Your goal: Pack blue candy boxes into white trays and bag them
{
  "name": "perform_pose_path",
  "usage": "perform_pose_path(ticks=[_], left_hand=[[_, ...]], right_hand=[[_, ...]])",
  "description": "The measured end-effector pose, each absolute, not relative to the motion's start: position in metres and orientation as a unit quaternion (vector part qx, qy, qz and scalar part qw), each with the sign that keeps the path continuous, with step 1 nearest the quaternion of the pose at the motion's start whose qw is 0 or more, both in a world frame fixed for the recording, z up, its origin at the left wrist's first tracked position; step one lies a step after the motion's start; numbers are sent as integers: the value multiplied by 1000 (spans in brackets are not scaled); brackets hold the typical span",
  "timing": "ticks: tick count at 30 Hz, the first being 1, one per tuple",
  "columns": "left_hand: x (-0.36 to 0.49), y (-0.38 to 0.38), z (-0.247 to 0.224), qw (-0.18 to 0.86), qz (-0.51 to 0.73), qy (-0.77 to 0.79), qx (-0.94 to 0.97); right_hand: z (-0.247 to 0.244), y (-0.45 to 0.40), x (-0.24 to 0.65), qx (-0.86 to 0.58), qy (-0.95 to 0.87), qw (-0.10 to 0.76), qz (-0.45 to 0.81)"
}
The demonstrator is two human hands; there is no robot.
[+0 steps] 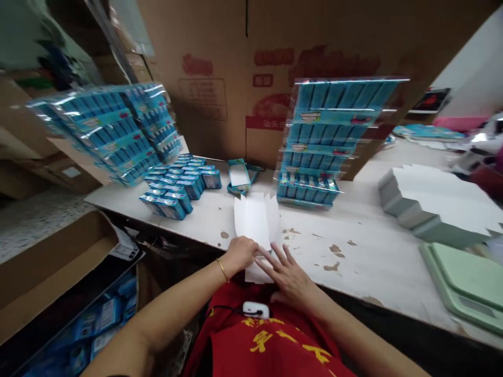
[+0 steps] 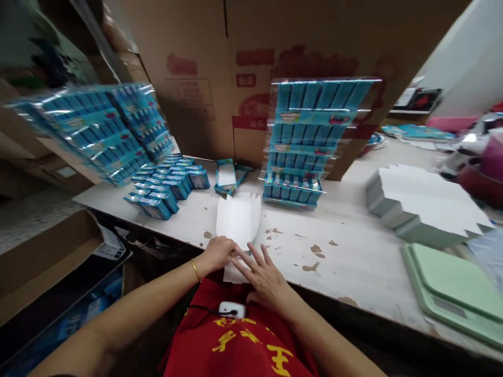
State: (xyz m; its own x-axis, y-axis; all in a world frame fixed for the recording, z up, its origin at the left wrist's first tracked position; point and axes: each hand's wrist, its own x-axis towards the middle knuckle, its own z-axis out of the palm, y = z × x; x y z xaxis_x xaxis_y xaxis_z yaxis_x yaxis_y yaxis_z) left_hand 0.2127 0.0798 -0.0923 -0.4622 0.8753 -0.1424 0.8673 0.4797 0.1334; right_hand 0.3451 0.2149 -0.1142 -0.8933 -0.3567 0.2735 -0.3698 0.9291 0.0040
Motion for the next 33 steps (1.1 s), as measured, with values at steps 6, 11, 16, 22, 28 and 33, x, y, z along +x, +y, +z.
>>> perform_pose_path(ticks=[6,11,16,22,28,33], left_hand=[[213,84,-82,104,-13,853,511],[199,85,-77,157,40,840,519],[186,83,-71,239,121,794,546],[172,85,-82,282,162,805,497],[182,87,-90,205,254,868,373],[183,90,-92,175,239,879,373]], right_hand=[[-140,216,332,172,-947,267,40],[-139,220,314,162,-926,332,82],[-136,211,308,56,-911,348,214],[-124,212,294,-1,-829,309,467],[-121,215,297,-16,-774,287,564],[-125,217,298,-40,-741,280,609]])
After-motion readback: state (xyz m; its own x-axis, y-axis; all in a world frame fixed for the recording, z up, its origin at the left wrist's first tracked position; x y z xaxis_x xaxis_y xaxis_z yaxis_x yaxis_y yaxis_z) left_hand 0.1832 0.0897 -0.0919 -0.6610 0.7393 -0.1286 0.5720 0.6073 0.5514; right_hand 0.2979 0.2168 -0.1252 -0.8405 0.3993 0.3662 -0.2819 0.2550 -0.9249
